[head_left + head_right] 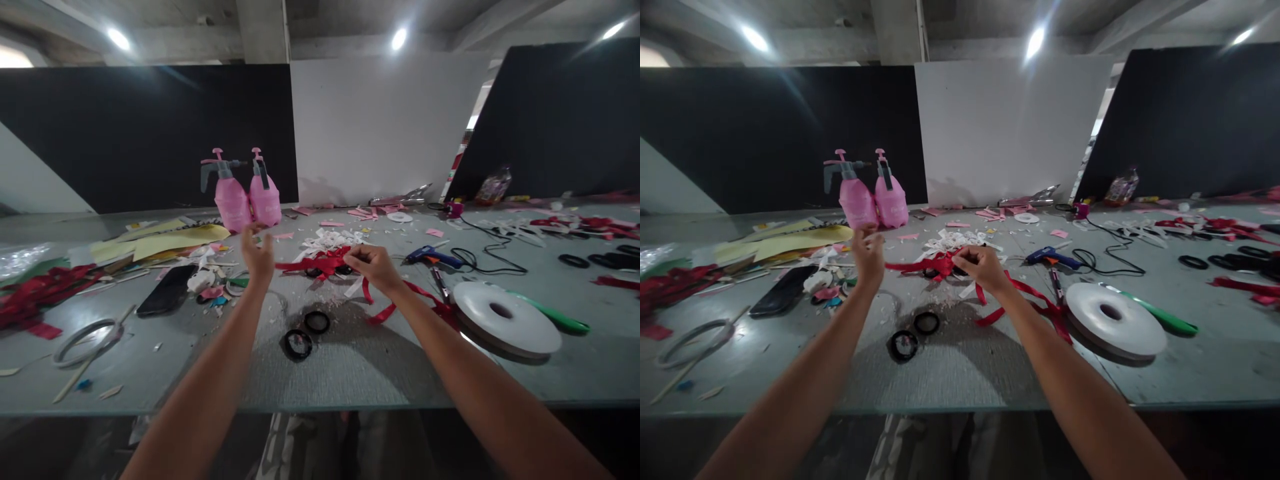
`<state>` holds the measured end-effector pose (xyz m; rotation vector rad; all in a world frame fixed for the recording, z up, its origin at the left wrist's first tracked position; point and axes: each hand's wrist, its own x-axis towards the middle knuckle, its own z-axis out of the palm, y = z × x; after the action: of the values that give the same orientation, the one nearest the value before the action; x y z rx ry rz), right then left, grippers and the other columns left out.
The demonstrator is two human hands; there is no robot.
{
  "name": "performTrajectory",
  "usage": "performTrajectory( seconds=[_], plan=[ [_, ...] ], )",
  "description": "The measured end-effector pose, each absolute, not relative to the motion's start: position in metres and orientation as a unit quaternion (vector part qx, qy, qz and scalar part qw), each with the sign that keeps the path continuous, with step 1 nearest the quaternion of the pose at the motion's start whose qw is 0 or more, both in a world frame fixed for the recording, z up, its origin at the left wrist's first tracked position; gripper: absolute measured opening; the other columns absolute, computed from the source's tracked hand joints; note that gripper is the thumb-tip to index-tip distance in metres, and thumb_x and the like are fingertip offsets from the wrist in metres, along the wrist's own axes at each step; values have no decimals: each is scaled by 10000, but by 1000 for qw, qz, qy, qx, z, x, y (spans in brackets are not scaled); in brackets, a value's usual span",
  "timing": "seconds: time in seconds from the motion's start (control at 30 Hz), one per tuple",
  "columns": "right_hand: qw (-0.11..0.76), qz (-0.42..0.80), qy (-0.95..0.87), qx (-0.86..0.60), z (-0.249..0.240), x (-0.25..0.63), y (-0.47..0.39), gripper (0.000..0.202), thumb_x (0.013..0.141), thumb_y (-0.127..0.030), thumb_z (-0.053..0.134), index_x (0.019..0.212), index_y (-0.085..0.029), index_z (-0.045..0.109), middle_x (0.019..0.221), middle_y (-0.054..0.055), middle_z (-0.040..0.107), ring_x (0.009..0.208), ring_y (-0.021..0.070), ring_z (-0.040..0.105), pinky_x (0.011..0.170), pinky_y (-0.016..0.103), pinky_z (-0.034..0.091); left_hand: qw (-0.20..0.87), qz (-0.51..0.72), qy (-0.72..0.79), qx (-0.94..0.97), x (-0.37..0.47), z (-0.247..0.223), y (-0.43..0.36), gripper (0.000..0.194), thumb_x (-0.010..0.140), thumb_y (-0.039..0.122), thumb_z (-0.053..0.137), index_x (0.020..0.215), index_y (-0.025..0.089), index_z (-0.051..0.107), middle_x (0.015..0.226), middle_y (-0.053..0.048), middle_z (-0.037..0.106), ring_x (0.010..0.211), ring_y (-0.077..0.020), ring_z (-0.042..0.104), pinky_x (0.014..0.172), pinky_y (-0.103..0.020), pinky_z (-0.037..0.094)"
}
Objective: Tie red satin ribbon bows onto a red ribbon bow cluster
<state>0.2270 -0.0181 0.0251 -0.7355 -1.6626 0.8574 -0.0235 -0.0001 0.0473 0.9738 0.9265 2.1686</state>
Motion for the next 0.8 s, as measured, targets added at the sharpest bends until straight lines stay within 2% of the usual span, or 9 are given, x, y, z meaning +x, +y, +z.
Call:
performTrajectory(
  seconds=[0.13, 0.23, 0.37, 0.5, 0.6, 0.7, 0.8],
  plan=[
    [500, 320, -741, -313, 24, 222, -22, 190, 767, -353, 686, 696, -177, 698, 607, -1, 581, 534, 95, 449, 490, 207, 338, 437, 569, 329, 615, 17, 42, -17, 114, 676, 189, 743, 642, 165, 637, 689, -20, 626, 737, -169, 597, 661, -221, 428],
    [497, 304, -754, -304, 25, 223, -22, 160, 795, -340, 660, 781, -190, 715, 679, 13, 635, 584, 117, 516, 534, 221, 388, 458, 459, 351, 676, 39, 35, -27, 261, 750, 347, 703, 591, 150, 641, 571, -19, 577, 577, -140, 534, 548, -224, 377],
    [515, 255, -759, -306, 28, 226, -22, 149, 807, -304, 648, 911, -220, 714, 810, 24, 686, 716, 150, 602, 646, 251, 458, 497, 489, 364, 617, 40, 33, -29, 367, 728, 444, 714, 560, 142, 591, 497, -1, 495, 452, -92, 434, 450, -212, 317],
    [565, 202, -733, -322, 32, 230, -22, 85, 787, -281, 670, 847, -237, 712, 819, 18, 684, 760, 163, 602, 720, 278, 458, 536, 576, 349, 509, 29, 37, -25, 393, 703, 429, 730, 548, 159, 490, 473, 61, 332, 379, -43, 291, 377, -183, 242],
    [611, 171, -701, -325, 34, 232, -22, 37, 779, -262, 677, 802, -241, 696, 774, 4, 647, 732, 151, 568, 718, 268, 441, 551, 591, 357, 469, 23, 39, -25, 347, 713, 393, 712, 578, 161, 492, 470, 85, 252, 352, -29, 221, 345, -170, 174],
    [653, 144, -663, -337, 33, 232, -20, 14, 781, -234, 663, 790, -234, 674, 778, 4, 620, 743, 147, 548, 708, 258, 433, 564, 581, 357, 466, 20, 40, -26, 323, 717, 393, 697, 600, 159, 507, 471, 92, 230, 340, -24, 193, 337, -170, 132],
    [704, 145, -601, -349, 30, 235, -15, 42, 754, -215, 673, 765, -220, 632, 736, -5, 583, 672, 130, 513, 622, 234, 424, 575, 569, 343, 478, 20, 41, -26, 356, 711, 417, 701, 586, 164, 483, 466, 96, 222, 337, -19, 173, 338, -176, 116]
  ],
)
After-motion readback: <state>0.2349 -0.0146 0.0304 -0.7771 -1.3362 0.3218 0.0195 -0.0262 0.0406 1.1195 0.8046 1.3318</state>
